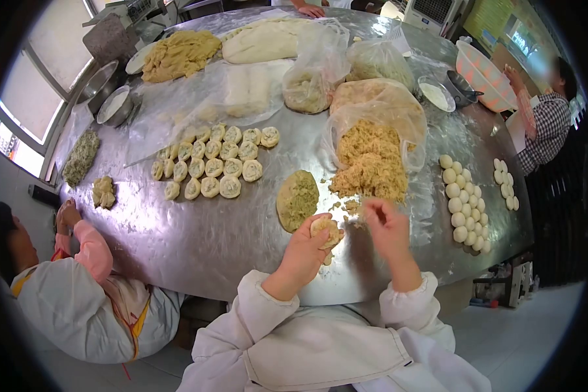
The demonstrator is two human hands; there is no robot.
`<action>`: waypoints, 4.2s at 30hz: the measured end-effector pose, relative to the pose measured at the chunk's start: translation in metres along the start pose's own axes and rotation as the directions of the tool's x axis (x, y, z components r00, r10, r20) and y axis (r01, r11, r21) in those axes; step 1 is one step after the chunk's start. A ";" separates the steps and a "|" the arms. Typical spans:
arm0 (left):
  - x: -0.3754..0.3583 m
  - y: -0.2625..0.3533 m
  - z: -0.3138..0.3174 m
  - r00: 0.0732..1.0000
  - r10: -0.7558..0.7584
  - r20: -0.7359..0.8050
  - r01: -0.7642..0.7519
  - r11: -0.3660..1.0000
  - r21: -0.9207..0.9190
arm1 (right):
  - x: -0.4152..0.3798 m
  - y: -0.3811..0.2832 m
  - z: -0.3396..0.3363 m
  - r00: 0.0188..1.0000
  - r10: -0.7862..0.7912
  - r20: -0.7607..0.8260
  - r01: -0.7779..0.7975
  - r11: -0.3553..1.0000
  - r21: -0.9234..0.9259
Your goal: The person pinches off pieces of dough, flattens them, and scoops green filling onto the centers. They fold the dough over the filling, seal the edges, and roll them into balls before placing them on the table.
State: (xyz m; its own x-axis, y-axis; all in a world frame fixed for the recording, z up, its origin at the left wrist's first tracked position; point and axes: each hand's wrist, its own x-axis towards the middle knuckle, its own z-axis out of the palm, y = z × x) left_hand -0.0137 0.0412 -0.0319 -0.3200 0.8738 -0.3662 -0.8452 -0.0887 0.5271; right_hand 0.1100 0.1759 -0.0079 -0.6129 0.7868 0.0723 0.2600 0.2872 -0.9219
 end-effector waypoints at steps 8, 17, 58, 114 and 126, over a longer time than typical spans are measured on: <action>-0.002 0.003 -0.006 0.992 -0.072 0.101 0.070 0.997 0.025 | -0.004 -0.038 0.007 0.900 -0.256 0.354 0.308 0.946 -0.098; -0.007 -0.002 -0.005 1.000 -0.024 0.018 0.024 1.000 0.006 | -0.025 -0.033 0.034 0.969 -0.196 0.152 0.215 0.969 -0.121; -0.031 0.009 0.022 0.910 0.384 0.159 -0.393 0.671 0.628 | -0.019 -0.056 0.067 0.988 0.153 0.027 -0.130 0.723 0.678; -0.076 0.021 -0.016 0.974 -0.160 0.161 -0.090 0.377 0.922 | -0.060 -0.049 0.036 0.950 0.026 0.311 -0.042 0.998 0.044; -0.070 0.035 -0.048 0.966 0.257 0.013 -0.258 0.966 0.013 | -0.061 0.009 0.083 0.849 -0.470 0.244 0.529 0.769 -0.359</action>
State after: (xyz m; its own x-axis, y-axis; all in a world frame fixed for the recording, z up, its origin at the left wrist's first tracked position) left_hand -0.0410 -0.0465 -0.0248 -0.5212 0.8276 -0.2083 -0.7284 -0.3043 0.6138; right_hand 0.0883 0.0853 -0.0524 -0.8240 0.3996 0.4016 0.1434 0.8329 -0.5345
